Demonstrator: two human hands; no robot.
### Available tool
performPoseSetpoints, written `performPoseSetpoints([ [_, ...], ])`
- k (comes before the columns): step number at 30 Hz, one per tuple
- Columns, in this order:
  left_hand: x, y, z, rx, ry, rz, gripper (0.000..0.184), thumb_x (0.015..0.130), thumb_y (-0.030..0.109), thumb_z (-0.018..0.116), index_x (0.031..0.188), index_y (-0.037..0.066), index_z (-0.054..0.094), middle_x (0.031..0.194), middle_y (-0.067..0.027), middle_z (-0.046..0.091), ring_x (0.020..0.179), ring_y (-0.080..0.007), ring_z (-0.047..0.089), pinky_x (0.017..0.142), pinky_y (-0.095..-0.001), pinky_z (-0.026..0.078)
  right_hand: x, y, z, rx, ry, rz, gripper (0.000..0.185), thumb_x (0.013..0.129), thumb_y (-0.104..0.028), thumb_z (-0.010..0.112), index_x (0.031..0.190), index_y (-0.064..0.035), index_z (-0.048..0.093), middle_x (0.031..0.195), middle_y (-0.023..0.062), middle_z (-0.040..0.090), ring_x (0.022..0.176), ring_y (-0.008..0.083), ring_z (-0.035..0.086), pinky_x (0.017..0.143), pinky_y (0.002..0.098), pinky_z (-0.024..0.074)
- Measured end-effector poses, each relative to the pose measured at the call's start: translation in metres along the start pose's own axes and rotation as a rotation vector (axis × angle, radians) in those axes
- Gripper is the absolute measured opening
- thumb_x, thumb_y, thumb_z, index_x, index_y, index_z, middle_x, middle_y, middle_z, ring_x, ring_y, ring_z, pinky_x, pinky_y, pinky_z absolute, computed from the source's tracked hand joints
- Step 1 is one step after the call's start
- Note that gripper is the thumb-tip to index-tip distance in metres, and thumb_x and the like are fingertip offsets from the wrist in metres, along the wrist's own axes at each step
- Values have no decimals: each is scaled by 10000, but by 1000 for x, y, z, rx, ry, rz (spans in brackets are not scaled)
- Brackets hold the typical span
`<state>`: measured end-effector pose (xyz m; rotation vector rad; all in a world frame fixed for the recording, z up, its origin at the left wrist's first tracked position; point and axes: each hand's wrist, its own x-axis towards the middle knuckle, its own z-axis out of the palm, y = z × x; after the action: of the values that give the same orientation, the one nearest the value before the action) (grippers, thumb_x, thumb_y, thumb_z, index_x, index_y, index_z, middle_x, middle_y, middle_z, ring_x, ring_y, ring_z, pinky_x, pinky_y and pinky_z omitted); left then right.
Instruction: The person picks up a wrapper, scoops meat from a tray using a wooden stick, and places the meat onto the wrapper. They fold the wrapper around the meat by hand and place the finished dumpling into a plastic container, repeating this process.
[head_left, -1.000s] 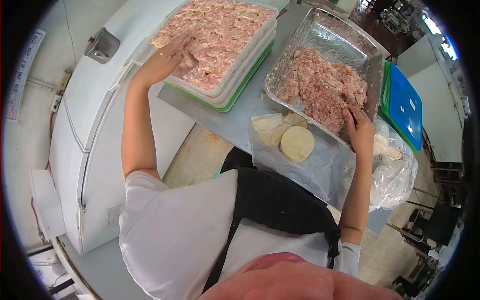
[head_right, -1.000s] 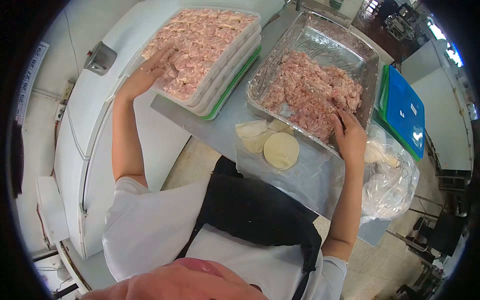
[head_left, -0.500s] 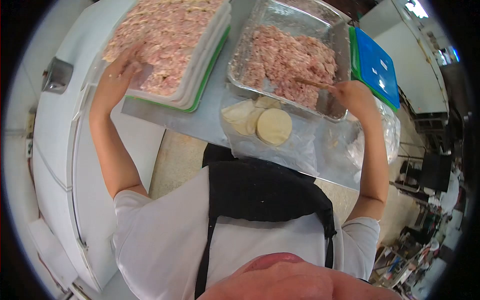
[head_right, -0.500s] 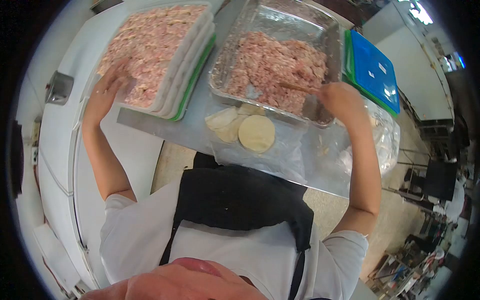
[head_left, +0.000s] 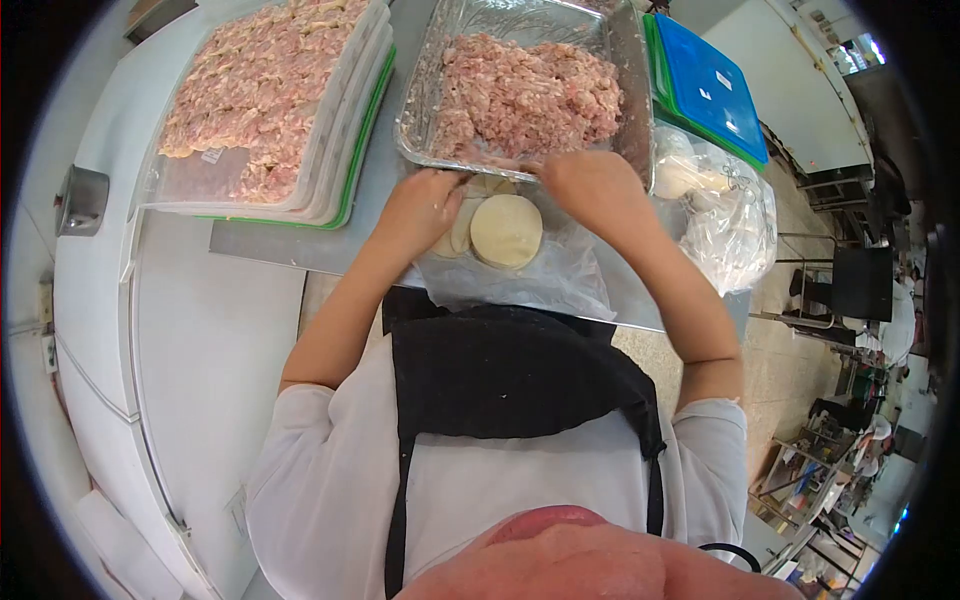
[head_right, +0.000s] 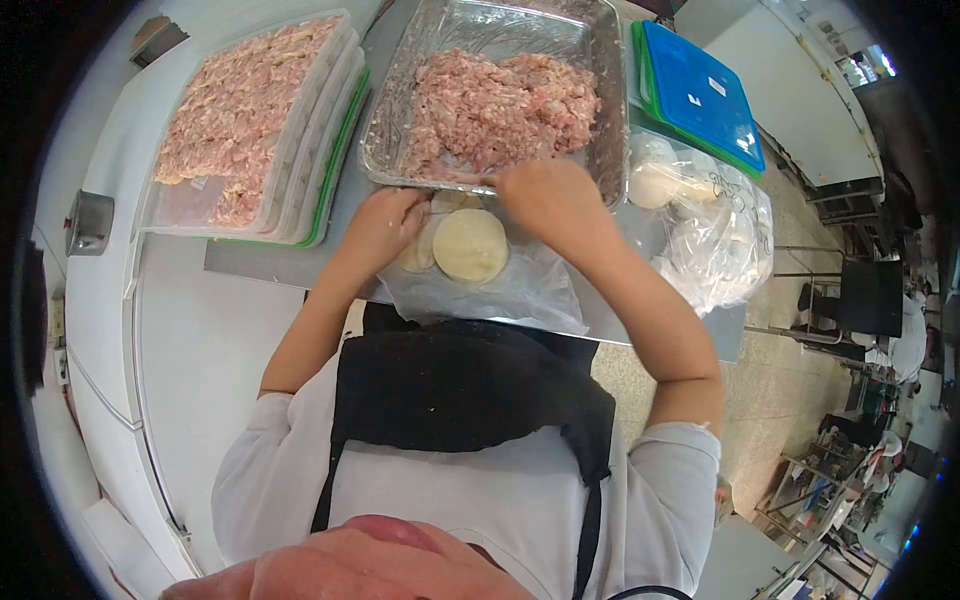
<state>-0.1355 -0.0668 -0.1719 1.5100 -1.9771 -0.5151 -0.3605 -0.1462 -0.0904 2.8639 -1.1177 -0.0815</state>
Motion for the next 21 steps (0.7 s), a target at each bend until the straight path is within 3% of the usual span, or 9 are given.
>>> performPoseSetpoints([
  [2,3,1,13,198,134,-57,180,856,201,632,931,52,699,917,-138,670,892,-326,628,761,-424,498,0,-2,0,77,32,22,340,893,-307,548,759,-30,693,753,192,666,671,353,658,600,433,528],
  [5,-7,-1,21,163,256,18,137,845,174,645,880,57,707,897,-133,663,876,-315,628,780,-421,496,0,25,-1,533,128,-57,371,911,-339,542,792,-21,691,729,202,660,674,367,656,606,440,527],
  [8,-22,4,7,40,355,62,149,810,129,649,944,76,688,907,-116,669,872,-312,622,754,-414,493,-15,49,-27,259,218,-25,342,926,-307,546,748,-50,683,670,175,636,632,355,637,584,452,500],
  [10,-24,10,-13,52,439,130,109,818,116,648,916,71,669,890,-106,653,863,-275,617,750,-379,488,-22,55,-42,-190,-23,10,323,919,-292,550,752,-53,689,660,165,634,623,340,641,581,450,503],
  [12,-31,7,-29,61,525,195,72,826,103,647,887,65,649,873,-96,636,854,-239,612,747,-345,483,-23,41,-33,-208,-104,1,347,921,-306,546,721,-56,680,661,161,638,615,333,641,567,450,501],
  [14,-40,-3,-40,-483,293,-232,74,868,121,634,861,56,599,887,-62,605,867,-144,575,756,-288,460,-22,23,-17,-147,-10,-47,309,896,-297,554,740,-57,670,668,158,641,624,335,639,560,441,499],
  [15,-40,-1,-44,-486,294,-236,74,868,121,634,861,56,599,887,-62,605,867,-144,575,756,-288,460,-15,14,-11,-148,-14,-50,309,896,-297,554,740,-57,670,668,158,641,624,335,639,560,441,499],
  [17,-38,0,-53,-1267,205,-431,133,915,159,616,875,39,573,908,-31,581,878,-99,537,766,-259,445,-1,0,-5,33,33,-25,228,863,-250,567,780,-62,665,681,147,652,661,330,653,582,441,513],
  [21,-50,-7,-56,-836,31,-342,171,946,184,579,988,22,614,1010,-26,623,944,-115,564,810,-266,451,25,-2,-18,50,71,-59,213,872,-238,554,816,-62,662,714,154,661,709,335,663,623,457,524],
])
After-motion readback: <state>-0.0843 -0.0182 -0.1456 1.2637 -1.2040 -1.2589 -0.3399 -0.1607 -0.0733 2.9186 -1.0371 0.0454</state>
